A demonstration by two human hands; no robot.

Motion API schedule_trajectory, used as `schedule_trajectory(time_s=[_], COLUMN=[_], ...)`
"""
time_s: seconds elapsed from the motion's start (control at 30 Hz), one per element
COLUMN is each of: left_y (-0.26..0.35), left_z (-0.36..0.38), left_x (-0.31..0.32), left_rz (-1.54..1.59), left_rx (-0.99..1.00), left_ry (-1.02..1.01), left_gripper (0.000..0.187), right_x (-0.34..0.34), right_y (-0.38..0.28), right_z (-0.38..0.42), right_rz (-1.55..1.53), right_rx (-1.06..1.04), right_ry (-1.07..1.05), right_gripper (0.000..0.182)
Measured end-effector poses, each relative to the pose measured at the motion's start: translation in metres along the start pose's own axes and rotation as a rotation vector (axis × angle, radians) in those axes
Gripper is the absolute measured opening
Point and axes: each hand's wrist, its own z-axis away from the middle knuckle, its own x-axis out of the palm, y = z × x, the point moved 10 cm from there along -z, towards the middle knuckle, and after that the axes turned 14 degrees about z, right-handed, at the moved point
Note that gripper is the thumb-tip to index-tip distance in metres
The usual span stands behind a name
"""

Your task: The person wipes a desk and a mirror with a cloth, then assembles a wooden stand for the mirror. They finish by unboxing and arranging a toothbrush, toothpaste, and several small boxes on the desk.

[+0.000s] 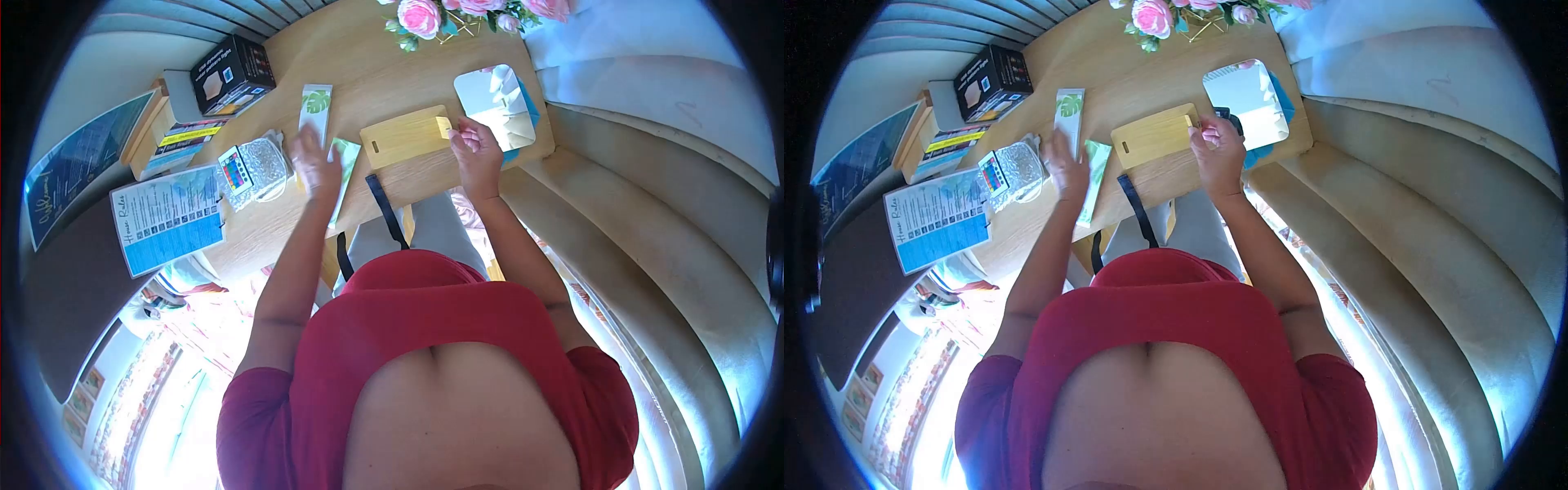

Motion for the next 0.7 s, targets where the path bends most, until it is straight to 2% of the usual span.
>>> schedule_trajectory(time_s=[0.03, 0.1, 0.17, 0.2, 0.3, 0.43, 0.5, 0.63, 0.7], left_y=[-0.018, -0.034, -0.047, -0.047, -0.043, -0.061, -0.06, -0.051, -0.028], left_z=[0.004, 0.005, 0.002, 0.0, -0.004, -0.007, -0.01, -0.014, -0.017], left_x=[-0.017, -0.028, -0.019, -0.02, -0.012, -0.002, -0.004, -0.009, -0.03], left_rz=[-0.047, -0.055, -0.038, -0.078, -0.16, -0.094, -0.083, -0.128, 0.008], left_rx=[-0.023, -0.087, -0.163, -0.123, -0.119, -0.193, -0.204, -0.132, 0.006], left_ry=[0.082, 0.08, -0.037, -0.015, -0.07, -0.16, -0.191, -0.248, -0.113], left_gripper=[0.073, 0.076, 0.076, 0.076, 0.075, 0.077, 0.071, 0.062, 0.053], right_x=[0.0, 0.0, 0.001, 0.0, 0.002, 0.003, -0.003, -0.029, -0.037], right_y=[-0.005, -0.017, -0.021, -0.024, -0.025, -0.021, -0.029, -0.052, -0.065], right_z=[-0.002, -0.002, -0.002, -0.002, -0.001, 0.0, 0.003, 0.017, 0.03], right_rz=[0.005, 0.109, 0.196, 0.28, 0.281, 0.297, 0.314, 0.312, 0.271], right_rx=[-0.006, -0.066, -0.104, -0.137, -0.158, -0.15, -0.184, -0.229, -0.341], right_ry=[-0.005, -0.005, -0.007, -0.004, -0.027, -0.056, -0.012, 0.105, 0.131], right_gripper=[0.027, 0.034, 0.035, 0.036, 0.036, 0.035, 0.035, 0.03, 0.025])
